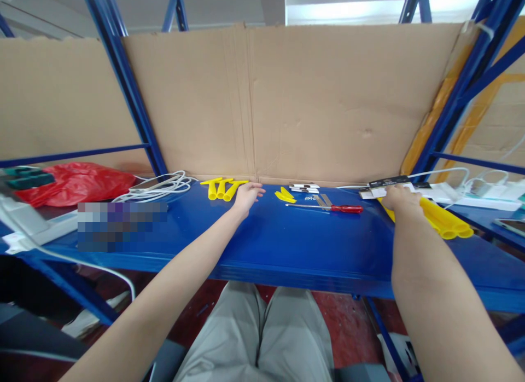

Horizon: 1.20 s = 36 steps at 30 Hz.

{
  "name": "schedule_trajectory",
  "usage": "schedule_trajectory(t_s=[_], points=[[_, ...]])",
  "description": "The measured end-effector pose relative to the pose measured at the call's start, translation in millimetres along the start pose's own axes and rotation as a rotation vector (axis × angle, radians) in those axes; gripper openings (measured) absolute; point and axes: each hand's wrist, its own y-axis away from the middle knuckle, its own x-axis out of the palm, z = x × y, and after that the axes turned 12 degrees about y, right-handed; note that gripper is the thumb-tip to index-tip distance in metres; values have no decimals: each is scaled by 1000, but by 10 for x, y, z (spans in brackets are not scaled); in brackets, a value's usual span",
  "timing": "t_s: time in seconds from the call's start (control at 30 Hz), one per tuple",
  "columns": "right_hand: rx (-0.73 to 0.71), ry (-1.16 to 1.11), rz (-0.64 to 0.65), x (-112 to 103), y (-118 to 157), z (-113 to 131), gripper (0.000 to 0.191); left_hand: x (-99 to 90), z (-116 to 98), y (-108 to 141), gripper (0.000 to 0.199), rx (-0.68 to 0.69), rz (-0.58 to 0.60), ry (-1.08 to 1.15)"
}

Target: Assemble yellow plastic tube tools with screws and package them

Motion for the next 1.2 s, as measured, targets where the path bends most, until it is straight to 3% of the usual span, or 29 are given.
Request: schedule_trajectory(t_s=[0.1, 0.23, 0.4, 0.6, 0.83, 0.93, 1.0, 1.2], points=[[14, -56, 110, -171, 99, 176, 47, 0, -6, 27, 29, 21, 59, -60], [-48, -70, 109, -303, 115, 392, 46, -5, 29, 44, 26, 159, 110, -231], [-177, 18, 8, -396, 65, 654, 44, -6, 83, 69, 27, 352, 213, -410], [-267, -6, -132, -432, 211, 1022, 44, -21, 90, 69, 31, 423, 262, -501], [-46, -209, -179, -408, 532, 1217, 42, -8, 94, 76, 30, 396, 279, -469], [-63, -308, -222, -422, 544, 1193, 41, -38, 47, 83, 31, 408, 207, -531], [-113, -346, -216, -414, 527, 1185, 40, -103, 2, 68, 37, 421, 83, -658], [-197, -453, -210, -306, 441, 1214, 37, -388, 7, -73, 71, 142, -201, -959]])
